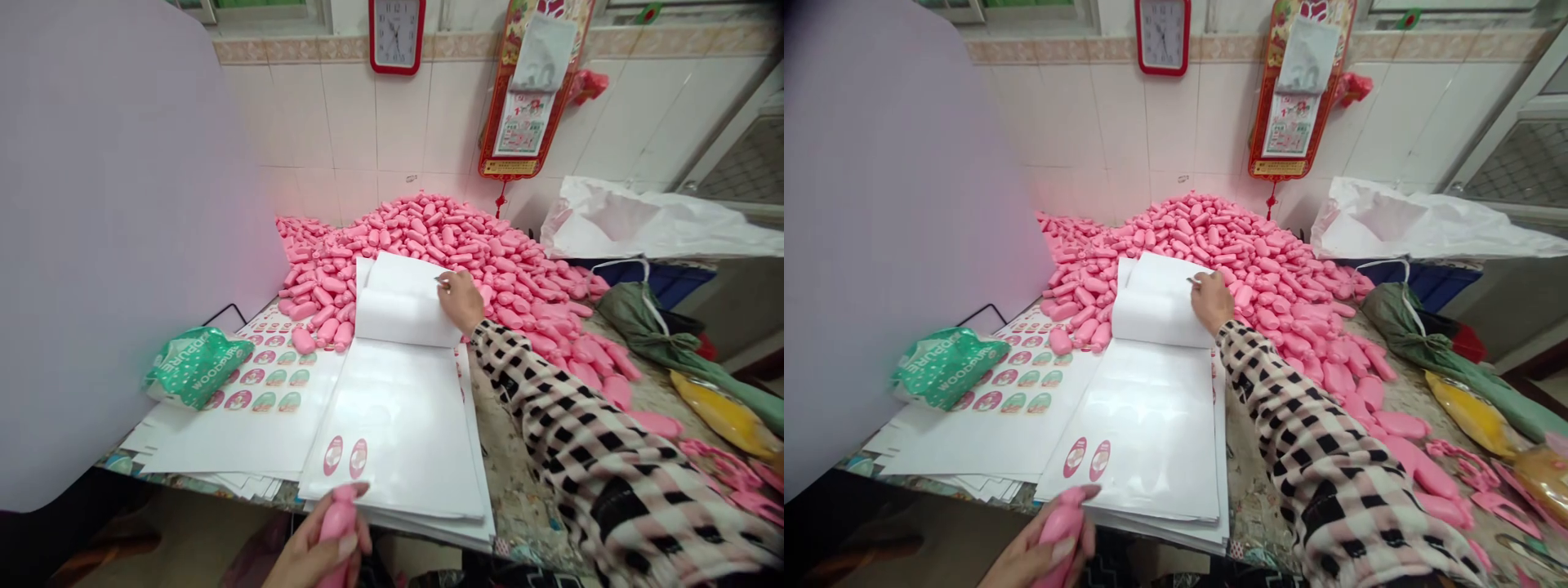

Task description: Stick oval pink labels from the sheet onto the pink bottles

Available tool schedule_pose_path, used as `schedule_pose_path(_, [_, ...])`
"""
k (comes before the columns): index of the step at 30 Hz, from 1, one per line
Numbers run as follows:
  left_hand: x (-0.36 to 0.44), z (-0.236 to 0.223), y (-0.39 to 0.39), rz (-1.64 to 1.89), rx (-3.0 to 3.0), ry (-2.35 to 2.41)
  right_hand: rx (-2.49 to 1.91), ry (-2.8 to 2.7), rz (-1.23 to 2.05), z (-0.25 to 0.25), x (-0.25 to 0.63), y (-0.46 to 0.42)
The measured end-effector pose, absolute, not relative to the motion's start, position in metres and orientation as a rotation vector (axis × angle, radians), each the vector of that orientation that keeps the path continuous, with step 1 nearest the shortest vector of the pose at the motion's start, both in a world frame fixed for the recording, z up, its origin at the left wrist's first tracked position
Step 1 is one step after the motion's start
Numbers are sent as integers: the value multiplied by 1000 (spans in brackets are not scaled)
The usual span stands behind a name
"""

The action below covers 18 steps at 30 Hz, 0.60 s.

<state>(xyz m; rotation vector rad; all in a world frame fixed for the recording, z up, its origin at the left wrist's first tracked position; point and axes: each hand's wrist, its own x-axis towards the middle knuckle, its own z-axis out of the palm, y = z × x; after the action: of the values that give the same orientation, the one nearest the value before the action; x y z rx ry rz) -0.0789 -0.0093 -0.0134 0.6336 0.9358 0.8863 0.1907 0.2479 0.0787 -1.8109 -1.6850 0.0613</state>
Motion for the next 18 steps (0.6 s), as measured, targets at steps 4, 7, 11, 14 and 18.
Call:
schedule_pose_path(4, [-40, 25, 46, 934, 646, 837, -1849, -1431, 259, 73, 229, 242])
schedule_pose_path(7, [-13, 38, 89, 924, 580, 846, -1810, -1304, 542, 61, 242, 231])
schedule_pose_path(11, [8, 37, 130, 941, 562, 846, -1690, -1149, 917, 54, 242, 229])
schedule_pose_path(14, [13, 36, 151, 970, 600, 866, -1571, -1092, 1051, 59, 236, 242])
schedule_pose_path(18, [11, 37, 171, 1015, 684, 918, -1405, -1135, 1112, 70, 222, 264])
